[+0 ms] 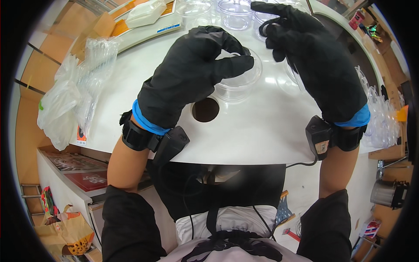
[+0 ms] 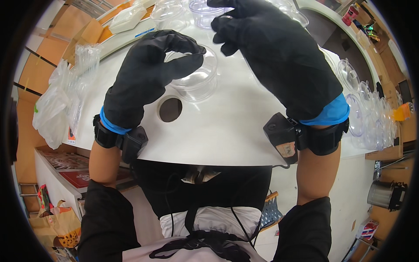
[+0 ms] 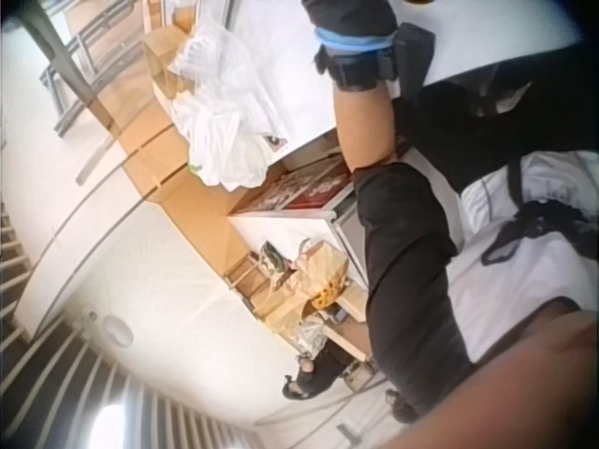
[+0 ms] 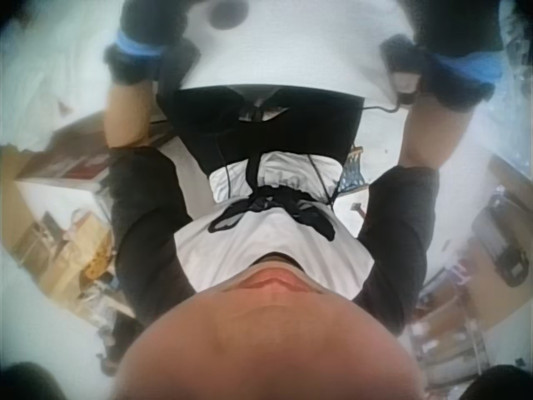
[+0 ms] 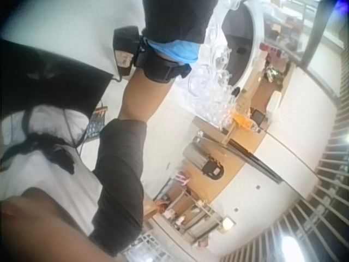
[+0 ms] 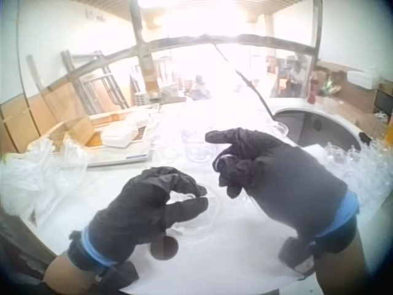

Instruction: The person, wearing black gloves, assembles plastic containers and lids on a white counter. They place a small white component inside a clear container, press a clear lid onto it, and then organize the finished items with others on the surface.

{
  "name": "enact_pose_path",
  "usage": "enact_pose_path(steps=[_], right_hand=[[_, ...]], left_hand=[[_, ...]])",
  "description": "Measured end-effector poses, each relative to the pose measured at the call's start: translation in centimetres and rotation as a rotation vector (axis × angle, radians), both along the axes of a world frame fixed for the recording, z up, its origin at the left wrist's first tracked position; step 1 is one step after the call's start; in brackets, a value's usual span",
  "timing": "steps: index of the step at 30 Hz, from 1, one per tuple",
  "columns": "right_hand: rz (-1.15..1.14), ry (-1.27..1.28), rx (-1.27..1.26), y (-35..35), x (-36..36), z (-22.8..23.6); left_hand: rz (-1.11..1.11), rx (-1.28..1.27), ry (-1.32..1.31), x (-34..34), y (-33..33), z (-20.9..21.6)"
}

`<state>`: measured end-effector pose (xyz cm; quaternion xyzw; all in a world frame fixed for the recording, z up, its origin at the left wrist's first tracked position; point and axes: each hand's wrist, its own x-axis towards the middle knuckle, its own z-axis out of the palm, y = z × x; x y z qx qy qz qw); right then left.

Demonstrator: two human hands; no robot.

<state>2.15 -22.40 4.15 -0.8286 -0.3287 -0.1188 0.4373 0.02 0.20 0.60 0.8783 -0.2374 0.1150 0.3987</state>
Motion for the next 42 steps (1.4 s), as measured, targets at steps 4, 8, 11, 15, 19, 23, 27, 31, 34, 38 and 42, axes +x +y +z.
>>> enact_pose_path(steps=[4, 8, 11, 15, 19, 23, 27, 31, 34, 38, 42], right_hand=[[0.236, 0.359, 0.295, -0.4, 1.4, -1.5], [0.059, 0.364, 0.165, 0.1, 0.3, 0.1], [0.015, 0.382, 0.068, -0.4, 0.6, 0.3], [0.068, 0.421, 0.052, -1.1, 1.7, 0.0], [0.002, 0.366, -0.013, -0.6, 1.5, -0.6], [-0.023, 0.345, -0.024, -1.2, 2.4, -1.9], [-0.011, 0.402, -0.116, 0.5, 1.3, 0.1], [-0.092, 0.357, -0.166, 0.5, 1.4, -0.4], [-0.021, 0.303, -0.084, 0.1, 2.9, -1.1], [0.029, 0.218, -0.051, -0.2, 2.6, -0.6], [-0.041, 0.285, -0.081, 0.5, 1.6, -0.9]], left_hand=[[0.005, -0.010, -0.019, 0.1, -0.6, -0.2], [0.021, 0.040, -0.052, 0.3, -0.7, -0.3], [-0.001, -0.030, -0.064, 0.6, -0.4, -0.8], [-0.017, 0.022, -0.127, 0.7, -0.1, -0.9], [0.001, 0.076, -0.218, 0.9, 0.0, -1.4], [-0.011, 0.029, -0.211, 1.1, 0.0, -1.7], [0.005, 0.067, -0.204, 1.2, 0.1, -1.6], [0.004, 0.025, -0.225, 1.2, 0.0, -1.8], [-0.002, 0.009, -0.178, 0.8, -0.3, -1.2], [-0.029, -0.045, -0.134, 0.9, -0.4, -1.5], [-0.008, 0.019, -0.199, 0.9, -0.1, -1.8]])
